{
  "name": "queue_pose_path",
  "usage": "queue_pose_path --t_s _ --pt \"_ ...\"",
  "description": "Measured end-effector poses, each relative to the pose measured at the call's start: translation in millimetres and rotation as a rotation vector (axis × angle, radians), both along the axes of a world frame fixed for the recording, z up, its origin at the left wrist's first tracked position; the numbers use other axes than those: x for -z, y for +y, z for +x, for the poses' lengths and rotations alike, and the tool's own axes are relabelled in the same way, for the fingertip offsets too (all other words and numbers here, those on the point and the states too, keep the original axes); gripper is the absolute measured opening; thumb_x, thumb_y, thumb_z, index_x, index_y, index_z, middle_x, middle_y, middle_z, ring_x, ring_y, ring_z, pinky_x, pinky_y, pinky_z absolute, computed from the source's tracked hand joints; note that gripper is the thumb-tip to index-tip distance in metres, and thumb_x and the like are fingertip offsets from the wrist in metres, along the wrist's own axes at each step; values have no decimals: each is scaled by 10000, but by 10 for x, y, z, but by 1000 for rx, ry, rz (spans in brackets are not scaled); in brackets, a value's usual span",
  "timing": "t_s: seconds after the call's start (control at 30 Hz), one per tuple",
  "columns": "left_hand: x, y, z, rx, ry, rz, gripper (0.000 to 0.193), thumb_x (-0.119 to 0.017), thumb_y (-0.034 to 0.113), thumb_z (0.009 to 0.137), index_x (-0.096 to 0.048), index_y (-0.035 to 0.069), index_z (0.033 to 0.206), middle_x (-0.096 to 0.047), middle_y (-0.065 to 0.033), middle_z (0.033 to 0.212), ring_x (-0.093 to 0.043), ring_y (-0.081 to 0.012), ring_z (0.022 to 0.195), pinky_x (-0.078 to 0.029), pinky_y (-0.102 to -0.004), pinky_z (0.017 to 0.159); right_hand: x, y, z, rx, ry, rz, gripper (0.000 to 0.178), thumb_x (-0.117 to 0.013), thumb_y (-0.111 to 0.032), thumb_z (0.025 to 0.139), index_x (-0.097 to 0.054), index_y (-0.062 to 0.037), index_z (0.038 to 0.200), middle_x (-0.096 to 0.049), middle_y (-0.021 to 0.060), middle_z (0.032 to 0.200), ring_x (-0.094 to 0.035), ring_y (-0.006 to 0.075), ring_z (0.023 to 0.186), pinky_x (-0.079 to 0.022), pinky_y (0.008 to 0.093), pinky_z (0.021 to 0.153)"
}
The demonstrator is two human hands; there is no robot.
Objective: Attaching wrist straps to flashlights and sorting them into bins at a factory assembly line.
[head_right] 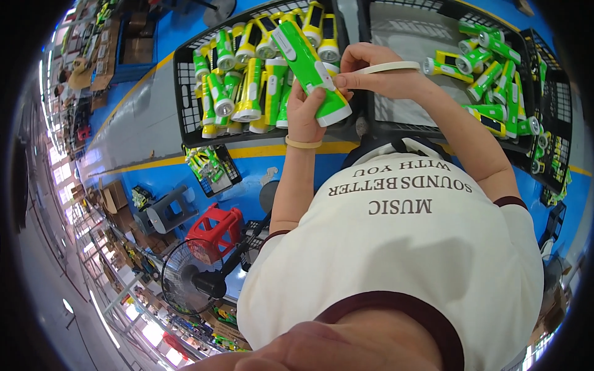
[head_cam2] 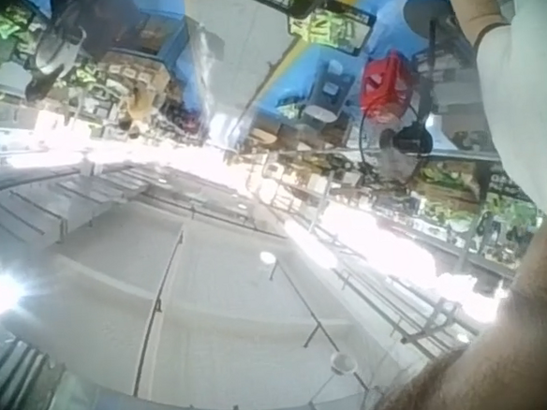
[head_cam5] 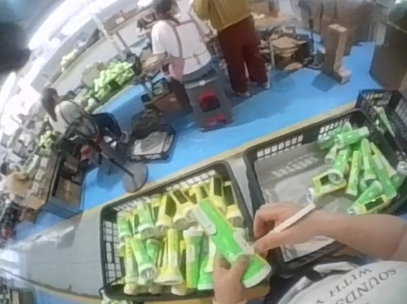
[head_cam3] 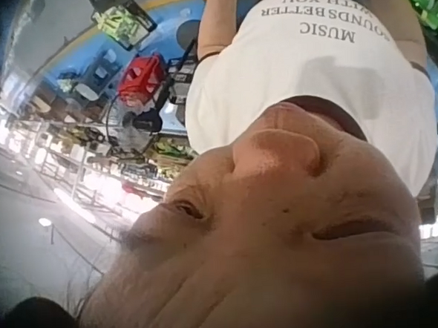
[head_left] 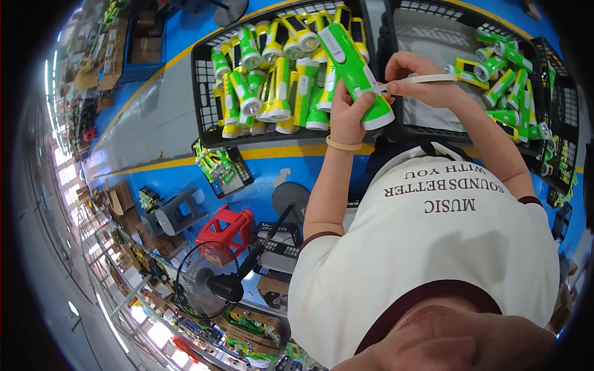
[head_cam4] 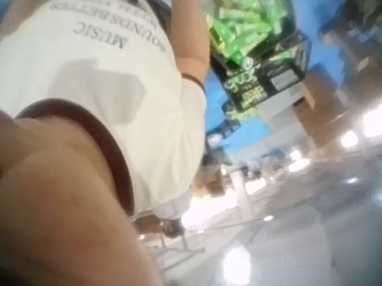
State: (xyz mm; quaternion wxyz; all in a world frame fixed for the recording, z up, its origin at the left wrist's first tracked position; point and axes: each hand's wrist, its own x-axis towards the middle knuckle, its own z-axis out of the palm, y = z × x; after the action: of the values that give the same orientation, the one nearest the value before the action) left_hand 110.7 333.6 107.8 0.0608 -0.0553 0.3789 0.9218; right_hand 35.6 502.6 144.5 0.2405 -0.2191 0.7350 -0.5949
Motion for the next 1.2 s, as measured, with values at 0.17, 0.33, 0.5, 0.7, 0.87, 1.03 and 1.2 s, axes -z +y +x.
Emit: queue_pose_path --t_s 0.17,0.33,0.5,0.7,0.87,1.03,1.2 --pt "45 -474 30 -32 -251 -80 284 -569 43 750 -455 -12 1004 -569 -114 830 -623 -226 706 -517 -332 656 104 -413 63 3 163 41 206 -659 -172 765 -524 -27 708 -490 22 688 -453 97 640 -367 241 550" --pt "51 -1347 -188 -642 -335 -249 198 -530 210 787 -549 29 865 -562 -107 768 -575 -219 673 -498 -332 610 295 -324 -52 327 10 21 184 -624 -195 789 -531 -39 760 -510 -13 714 -465 78 634 -392 242 564" --pt "732 -3487 -198 -601 -730 -1928 433 -676 267 644 -532 -38 916 -598 -224 916 -593 -336 848 -467 -426 739 617 750 -195 503 -36 7 182 -598 -230 827 -538 -61 797 -511 -21 691 -497 56 636 -417 188 588" --pt "1040 -3478 -699 -132 -714 -2166 361 -496 265 788 -567 28 1051 -570 -235 1042 -550 -384 962 -442 -454 801 653 1611 156 710 -86 21 170 -583 -208 842 -517 -62 785 -509 -12 686 -487 56 651 -408 198 604" --pt "521 -144 -1504 -250 672 -1709 300 -618 85 664 -569 25 954 -578 -148 855 -553 -321 831 -430 -402 769 689 2503 486 999 -229 -22 156 -580 -203 847 -499 -73 818 -485 -24 638 -444 46 559 -353 176 514" --pt "1471 2316 -1211 571 1053 -1620 378 -649 230 687 -538 60 1006 -550 -132 1017 -513 -294 983 -408 -410 830 730 2740 664 1000 -219 -9 181 -602 -229 831 -510 -77 799 -465 -43 616 -433 25 522 -340 177 466" --pt "2067 2882 -1186 425 1006 -2093 371 -638 261 684 -547 80 995 -555 -119 1049 -516 -278 1016 -405 -417 835 656 2802 767 918 -312 -81 170 -597 -223 834 -517 -75 813 -473 -44 660 -439 29 544 -343 172 470"
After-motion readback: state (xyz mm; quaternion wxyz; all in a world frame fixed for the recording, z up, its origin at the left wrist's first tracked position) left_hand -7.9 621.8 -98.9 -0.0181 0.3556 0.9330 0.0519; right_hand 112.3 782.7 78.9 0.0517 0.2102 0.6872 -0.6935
